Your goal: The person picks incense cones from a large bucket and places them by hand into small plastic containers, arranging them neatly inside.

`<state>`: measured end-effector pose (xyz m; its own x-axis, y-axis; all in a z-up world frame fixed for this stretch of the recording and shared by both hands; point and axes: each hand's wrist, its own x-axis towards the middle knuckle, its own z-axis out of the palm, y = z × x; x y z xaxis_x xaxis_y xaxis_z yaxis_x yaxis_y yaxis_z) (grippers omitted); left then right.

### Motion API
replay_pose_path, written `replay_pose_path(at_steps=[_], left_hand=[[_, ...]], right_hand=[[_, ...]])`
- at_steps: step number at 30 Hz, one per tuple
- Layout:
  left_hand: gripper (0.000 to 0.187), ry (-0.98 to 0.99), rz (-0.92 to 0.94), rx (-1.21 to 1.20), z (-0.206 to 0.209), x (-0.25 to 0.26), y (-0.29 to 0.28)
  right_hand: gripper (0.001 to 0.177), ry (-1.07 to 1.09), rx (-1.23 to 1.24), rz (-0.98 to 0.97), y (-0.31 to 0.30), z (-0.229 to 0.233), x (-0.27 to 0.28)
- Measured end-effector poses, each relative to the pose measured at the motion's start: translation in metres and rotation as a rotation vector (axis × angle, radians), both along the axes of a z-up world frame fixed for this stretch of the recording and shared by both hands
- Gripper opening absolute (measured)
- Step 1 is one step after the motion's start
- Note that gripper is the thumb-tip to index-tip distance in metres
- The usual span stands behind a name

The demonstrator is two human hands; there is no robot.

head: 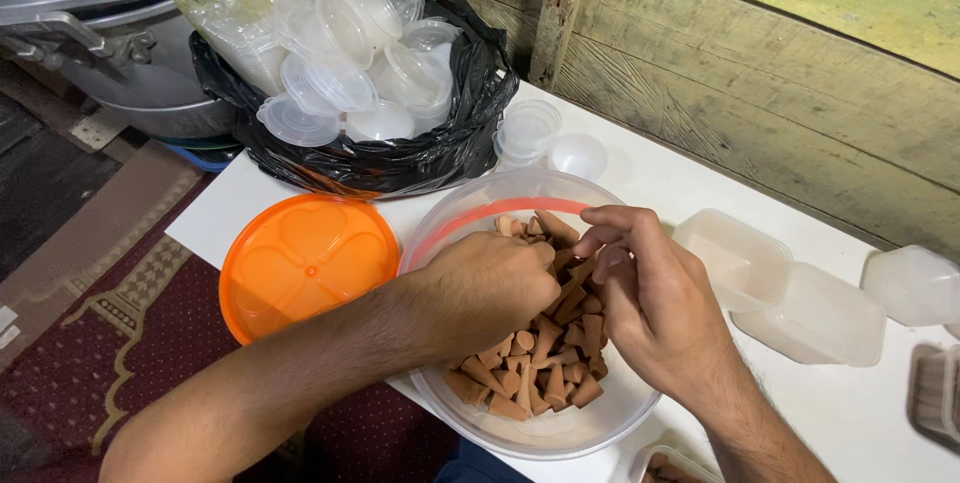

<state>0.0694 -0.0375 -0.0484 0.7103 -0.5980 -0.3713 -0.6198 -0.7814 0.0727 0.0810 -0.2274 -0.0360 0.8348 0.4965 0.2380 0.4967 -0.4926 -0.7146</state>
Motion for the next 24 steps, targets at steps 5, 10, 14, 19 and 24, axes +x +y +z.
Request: replay_pose_path(at_steps=[5,10,14,19,24], left_hand=[[0.036,-0.187,0.023,0.002,-0.010,-0.001,0.007],[0.028,-0.152,0.113,0.050,-0.003,-0.007,0.014],[0.023,-0.138,0.106,0.139,-0.012,-0.010,0.015],[0.017,-0.127,0.086,0.164,-0.019,-0.011,0.012],[0.022,-0.002,0.145,0.235,-0.007,-0.010,0.005]], right_hand=[[0.038,-0.012,-0.008,0.007,-0.001,-0.002,0.000],[0.037,-0.028,-0.022,0.013,-0.001,-0.002,0.000],[0.039,-0.016,-0.010,0.018,-0.001,-0.002,0.000],[0.039,-0.018,-0.020,0.012,-0.001,-0.004,0.000],[0.039,-0.023,-0.023,0.013,-0.001,-0.005,0.001]])
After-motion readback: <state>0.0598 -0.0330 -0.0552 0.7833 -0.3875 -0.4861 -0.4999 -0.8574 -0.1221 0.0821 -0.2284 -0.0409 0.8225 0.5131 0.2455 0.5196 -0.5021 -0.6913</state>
